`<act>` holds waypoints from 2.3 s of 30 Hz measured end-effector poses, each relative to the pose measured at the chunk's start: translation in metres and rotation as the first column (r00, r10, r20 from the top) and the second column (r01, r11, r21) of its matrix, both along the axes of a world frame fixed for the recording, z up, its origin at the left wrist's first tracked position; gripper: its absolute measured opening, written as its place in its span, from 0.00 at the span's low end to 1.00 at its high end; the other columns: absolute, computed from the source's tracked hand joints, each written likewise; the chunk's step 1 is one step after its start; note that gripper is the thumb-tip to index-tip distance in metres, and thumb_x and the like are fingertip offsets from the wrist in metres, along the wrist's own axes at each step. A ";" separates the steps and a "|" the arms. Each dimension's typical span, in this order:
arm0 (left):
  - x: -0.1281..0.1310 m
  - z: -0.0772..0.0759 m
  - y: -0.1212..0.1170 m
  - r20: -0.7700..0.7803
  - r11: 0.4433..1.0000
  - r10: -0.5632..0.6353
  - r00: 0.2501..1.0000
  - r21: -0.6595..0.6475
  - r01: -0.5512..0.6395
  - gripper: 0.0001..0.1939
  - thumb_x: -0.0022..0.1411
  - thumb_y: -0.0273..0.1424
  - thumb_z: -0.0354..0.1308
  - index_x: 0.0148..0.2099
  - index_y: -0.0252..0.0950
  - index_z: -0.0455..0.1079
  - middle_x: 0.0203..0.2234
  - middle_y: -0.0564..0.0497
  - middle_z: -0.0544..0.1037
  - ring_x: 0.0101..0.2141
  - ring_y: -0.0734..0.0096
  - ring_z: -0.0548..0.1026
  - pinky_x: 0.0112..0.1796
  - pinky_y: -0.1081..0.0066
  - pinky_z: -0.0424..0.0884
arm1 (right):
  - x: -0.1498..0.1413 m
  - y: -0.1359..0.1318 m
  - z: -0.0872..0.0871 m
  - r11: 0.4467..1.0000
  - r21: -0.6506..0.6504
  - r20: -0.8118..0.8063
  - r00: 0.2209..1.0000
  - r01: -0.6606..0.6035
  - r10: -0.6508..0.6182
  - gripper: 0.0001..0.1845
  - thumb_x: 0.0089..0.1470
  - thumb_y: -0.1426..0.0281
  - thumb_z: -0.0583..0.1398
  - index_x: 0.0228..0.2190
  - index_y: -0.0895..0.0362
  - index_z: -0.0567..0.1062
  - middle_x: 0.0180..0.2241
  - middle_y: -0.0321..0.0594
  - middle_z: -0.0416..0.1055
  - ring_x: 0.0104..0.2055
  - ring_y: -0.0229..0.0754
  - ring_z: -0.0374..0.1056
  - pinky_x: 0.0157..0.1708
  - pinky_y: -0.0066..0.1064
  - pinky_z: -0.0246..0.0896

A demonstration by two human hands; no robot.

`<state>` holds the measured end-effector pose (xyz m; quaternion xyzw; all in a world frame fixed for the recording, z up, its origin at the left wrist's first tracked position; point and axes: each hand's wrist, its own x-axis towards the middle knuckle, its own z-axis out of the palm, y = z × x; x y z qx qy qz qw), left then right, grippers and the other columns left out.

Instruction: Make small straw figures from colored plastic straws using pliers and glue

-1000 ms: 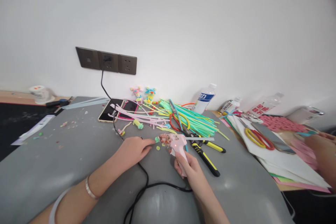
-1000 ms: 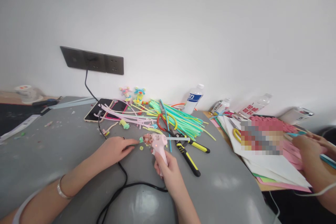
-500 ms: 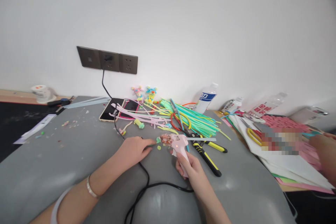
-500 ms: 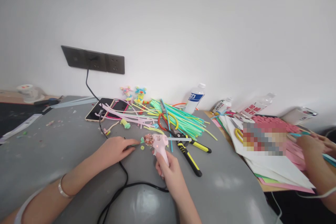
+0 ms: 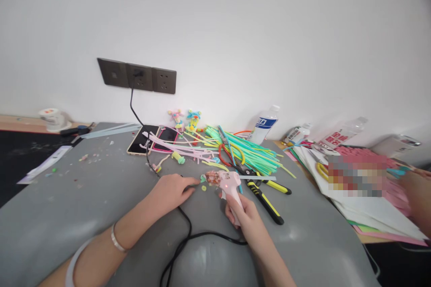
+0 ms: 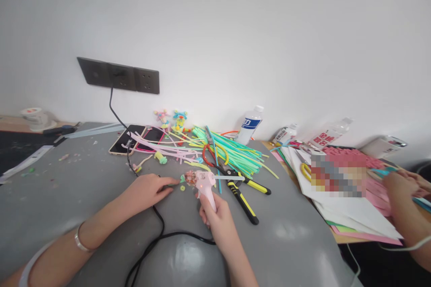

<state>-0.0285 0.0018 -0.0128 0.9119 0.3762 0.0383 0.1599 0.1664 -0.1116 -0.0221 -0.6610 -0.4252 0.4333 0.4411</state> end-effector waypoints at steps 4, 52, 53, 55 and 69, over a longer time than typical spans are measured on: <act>0.000 0.001 0.000 0.001 1.000 0.002 1.000 -0.011 -0.002 0.18 0.66 0.34 0.50 0.55 0.49 0.73 0.34 0.48 0.82 0.34 0.60 0.79 0.35 0.68 0.70 | 0.000 -0.001 0.000 1.000 -0.004 -0.005 1.000 0.017 -0.017 0.36 0.46 0.40 0.56 0.34 0.63 0.72 0.13 0.28 0.55 0.16 0.33 0.48 0.17 0.26 0.47; 0.000 0.004 -0.001 0.010 0.999 0.008 1.000 -0.046 -0.008 0.19 0.66 0.37 0.51 0.56 0.47 0.72 0.33 0.50 0.83 0.34 0.62 0.79 0.36 0.70 0.69 | 0.001 -0.006 0.003 1.000 0.015 0.047 0.999 -0.028 0.027 0.33 0.47 0.39 0.55 0.26 0.59 0.70 0.13 0.30 0.55 0.17 0.33 0.49 0.19 0.27 0.46; 0.000 0.004 0.000 0.011 0.999 0.008 1.000 -0.046 -0.007 0.19 0.66 0.37 0.51 0.56 0.47 0.72 0.33 0.50 0.83 0.34 0.62 0.79 0.36 0.70 0.69 | 0.001 -0.006 0.002 1.000 0.013 0.050 0.998 -0.027 0.027 0.33 0.47 0.39 0.55 0.26 0.59 0.70 0.13 0.30 0.55 0.17 0.33 0.49 0.19 0.27 0.46; -0.001 0.003 0.000 0.015 0.999 0.009 1.000 -0.046 -0.008 0.19 0.66 0.37 0.51 0.56 0.47 0.72 0.32 0.50 0.83 0.34 0.62 0.79 0.36 0.70 0.69 | 0.001 -0.006 0.001 1.000 0.007 0.044 0.999 -0.020 0.020 0.34 0.46 0.39 0.55 0.27 0.59 0.70 0.14 0.30 0.55 0.17 0.33 0.49 0.19 0.27 0.45; -0.001 0.004 0.000 0.042 0.999 0.006 0.999 -0.052 -0.004 0.18 0.66 0.36 0.51 0.56 0.46 0.73 0.27 0.51 0.81 0.31 0.65 0.78 0.35 0.72 0.69 | 0.002 -0.007 0.000 0.999 -0.017 0.031 0.998 0.046 -0.045 0.32 0.45 0.39 0.56 0.25 0.57 0.69 0.14 0.31 0.55 0.16 0.34 0.49 0.17 0.28 0.46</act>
